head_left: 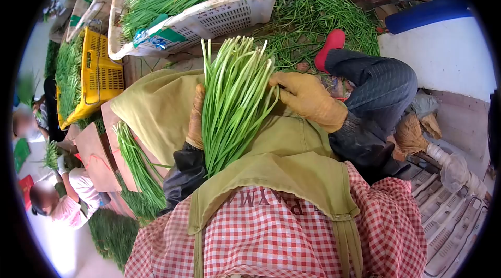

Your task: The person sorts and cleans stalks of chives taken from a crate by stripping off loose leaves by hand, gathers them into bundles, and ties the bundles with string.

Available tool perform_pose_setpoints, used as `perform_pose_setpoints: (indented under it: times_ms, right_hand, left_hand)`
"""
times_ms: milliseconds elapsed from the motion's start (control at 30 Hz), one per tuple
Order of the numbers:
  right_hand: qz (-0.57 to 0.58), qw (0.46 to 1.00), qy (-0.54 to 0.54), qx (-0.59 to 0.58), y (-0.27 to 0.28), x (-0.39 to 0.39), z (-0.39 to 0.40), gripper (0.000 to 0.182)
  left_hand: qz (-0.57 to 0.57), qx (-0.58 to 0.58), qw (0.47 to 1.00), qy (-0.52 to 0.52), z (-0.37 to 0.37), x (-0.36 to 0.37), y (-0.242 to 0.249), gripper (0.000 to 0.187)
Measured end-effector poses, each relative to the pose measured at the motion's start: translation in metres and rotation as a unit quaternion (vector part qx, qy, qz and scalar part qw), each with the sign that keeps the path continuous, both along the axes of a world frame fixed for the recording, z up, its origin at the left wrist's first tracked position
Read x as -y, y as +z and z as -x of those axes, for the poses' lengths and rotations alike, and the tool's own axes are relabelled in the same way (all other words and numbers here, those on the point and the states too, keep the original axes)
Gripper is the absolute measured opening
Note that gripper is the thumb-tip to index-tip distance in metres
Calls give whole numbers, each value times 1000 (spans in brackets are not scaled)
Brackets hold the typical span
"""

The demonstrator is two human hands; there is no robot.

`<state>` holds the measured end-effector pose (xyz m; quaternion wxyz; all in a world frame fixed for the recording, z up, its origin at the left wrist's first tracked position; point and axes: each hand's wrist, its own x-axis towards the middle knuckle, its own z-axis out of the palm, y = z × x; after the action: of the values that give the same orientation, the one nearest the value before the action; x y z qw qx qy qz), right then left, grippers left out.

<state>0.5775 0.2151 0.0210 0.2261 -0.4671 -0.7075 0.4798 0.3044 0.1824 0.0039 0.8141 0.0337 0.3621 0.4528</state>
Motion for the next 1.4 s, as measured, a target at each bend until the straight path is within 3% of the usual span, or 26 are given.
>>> perform_pose_setpoints:
  times_ms: [33, 100, 167, 200, 233, 300, 367, 433, 467, 533, 567, 600, 667, 700, 733, 767, 833, 900, 1000, 1033, 1133, 1167, 1267, 1333, 1400]
  right_hand:
    - [-13, 1000, 8, 5, 4, -1, 3, 33]
    - [-25, 1000, 16, 5, 10, -3, 5, 34]
    - [46, 996, -75, -29, 13, -2, 1, 41]
    - [59, 986, -101, -121, 6, -1, -3, 41]
    - [56, 985, -103, -123, 7, 1, -6, 41]
    - [173, 927, -219, -251, 11, 8, -14, 46]
    - [224, 918, -212, -248, -8, 17, -22, 54]
    - [289, 893, -103, -329, -15, 29, -20, 54]
    - [286, 894, -101, -330, -2, 27, -13, 54]
    - [277, 904, 37, -322, 21, 21, 10, 63]
    - [274, 905, 41, -323, 16, 16, 20, 63]
    - [283, 878, 63, -380, 4, 8, 29, 73]
    - [342, 801, 31, -490, 6, -9, 51, 86]
    - [390, 746, -25, -539, 11, -18, 62, 89]
    - [386, 684, 1, -619, -1, -39, 74, 89]
    - [373, 642, -52, -668, 11, -51, 86, 82]
    - [360, 649, -35, -669, 7, -69, 92, 65]
    - [365, 642, -12, -674, 6, -73, 96, 61]
    - [362, 646, 4, -672, 13, -74, 100, 57]
    - [362, 648, 11, -670, 17, -74, 102, 57]
    - [403, 669, -32, -624, 26, -72, 107, 51]
    - [414, 675, -41, -609, 24, -71, 108, 52]
    - [414, 715, -43, -562, 20, -66, 107, 58]
    - [422, 755, -47, -500, 3, -61, 100, 74]
    - [522, 637, 58, -564, -19, -54, 89, 88]
  left_hand:
    - [0, 0, 1000, -3, -4, 1, 0, 56]
    - [3, 62, 998, -4, -8, 2, -1, 74]
    - [11, 153, 988, -5, -11, 3, 4, 89]
    - [20, 212, 977, -8, -14, 3, 10, 94]
    - [21, 248, 969, -8, -15, 2, 16, 94]
    - [26, 318, 948, -11, -17, 0, 28, 95]
    - [6, 327, 945, -2, -14, -1, 25, 95]
    - [-15, 345, 939, 7, -13, -2, 23, 94]
    - [-26, 304, 952, -1, -10, -4, 23, 86]
    - [-14, 204, 979, 8, 2, -2, 9, 79]
    - [-76, 242, 966, -51, -7, -7, 28, 77]
    - [-81, 240, 966, -50, -10, -7, 36, 77]
    - [-39, 199, 978, -57, -11, -6, 47, 75]
    - [-66, 187, 974, -107, -1, -9, 47, 73]
    - [-25, 9, 993, -117, 6, -9, 51, 71]
    - [21, -170, 978, -120, 10, -8, 54, 69]
    - [5, -184, 973, -142, 13, -12, 61, 70]
    - [-9, -197, 967, -163, 20, -15, 61, 72]
    - [-82, -51, 993, -71, 29, -24, 37, 71]
    - [-24, -57, 997, -51, 37, -28, 19, 74]
    - [-86, 147, 985, -34, 26, -32, -24, 75]
    - [-60, 170, 984, 1, 13, -27, -9, 79]
    - [-45, 271, 960, -46, 1, -14, 19, 85]
    - [-49, 171, 984, -7, 11, -4, 0, 81]
    - [-61, 146, 987, 37, 19, 4, 2, 77]
